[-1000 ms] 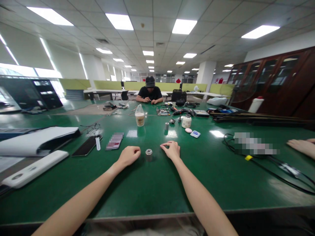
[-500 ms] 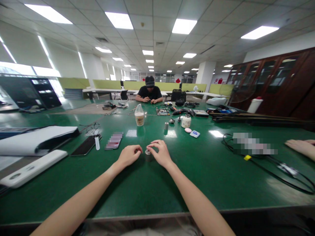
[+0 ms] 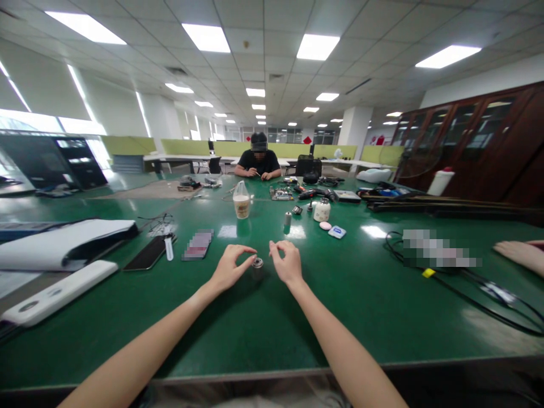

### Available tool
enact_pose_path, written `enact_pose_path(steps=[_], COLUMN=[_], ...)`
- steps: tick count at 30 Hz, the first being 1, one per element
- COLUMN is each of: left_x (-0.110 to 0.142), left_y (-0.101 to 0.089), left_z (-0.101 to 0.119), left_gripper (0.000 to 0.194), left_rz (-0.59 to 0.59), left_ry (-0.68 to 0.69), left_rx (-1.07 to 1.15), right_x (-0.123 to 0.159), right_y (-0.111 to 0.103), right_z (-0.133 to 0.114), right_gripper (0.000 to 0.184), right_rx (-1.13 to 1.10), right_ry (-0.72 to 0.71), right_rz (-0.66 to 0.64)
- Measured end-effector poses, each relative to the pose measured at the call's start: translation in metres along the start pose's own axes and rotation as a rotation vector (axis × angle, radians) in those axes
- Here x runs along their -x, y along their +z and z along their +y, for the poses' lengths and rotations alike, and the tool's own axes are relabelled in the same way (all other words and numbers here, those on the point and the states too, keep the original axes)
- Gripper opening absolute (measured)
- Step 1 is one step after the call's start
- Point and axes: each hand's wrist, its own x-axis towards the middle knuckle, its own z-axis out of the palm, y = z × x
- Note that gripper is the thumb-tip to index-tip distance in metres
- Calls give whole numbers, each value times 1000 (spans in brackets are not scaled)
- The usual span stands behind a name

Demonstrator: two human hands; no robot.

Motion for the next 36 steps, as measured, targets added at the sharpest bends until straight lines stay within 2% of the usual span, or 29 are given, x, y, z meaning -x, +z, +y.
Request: enact_pose_path(steps=[3, 9, 12, 16, 20, 23, 26, 31, 36], left_x=[0, -2, -7, -11, -5, -2, -3, -5, -3], left_y=[4, 4, 0, -8, -13, -13, -12, -10, -7], left_z=[0, 1, -1, -25, -62, -75, -69, -31, -2], left_gripper=[18, 18, 21, 23, 19, 18, 18, 24, 25], left_rz=[12, 1, 64, 146, 15, -67, -47, 33, -47], left_ry=[14, 7, -3, -115, -211, -213, -196, -53, 74], left_rx=[-8, 0, -8, -167, -341, -384, -389, -209, -83], right_x=[-2, -1, -1, 0, 1, 1, 2, 3, 3], right_y=[-3, -1, 2, 4, 2, 0, -1, -1, 0], right_z=[7, 15, 20, 27, 24, 19, 15, 13, 14], right_gripper=[42, 36, 31, 29, 35, 44, 45, 40, 28], right_rx=[-50, -125, -179, -198, -76, 19, 28, -18, -75], right_ry=[78, 145, 187, 232, 229, 200, 196, 225, 263], right_rz=[74, 78, 70, 22, -34, -65, -59, -51, -36])
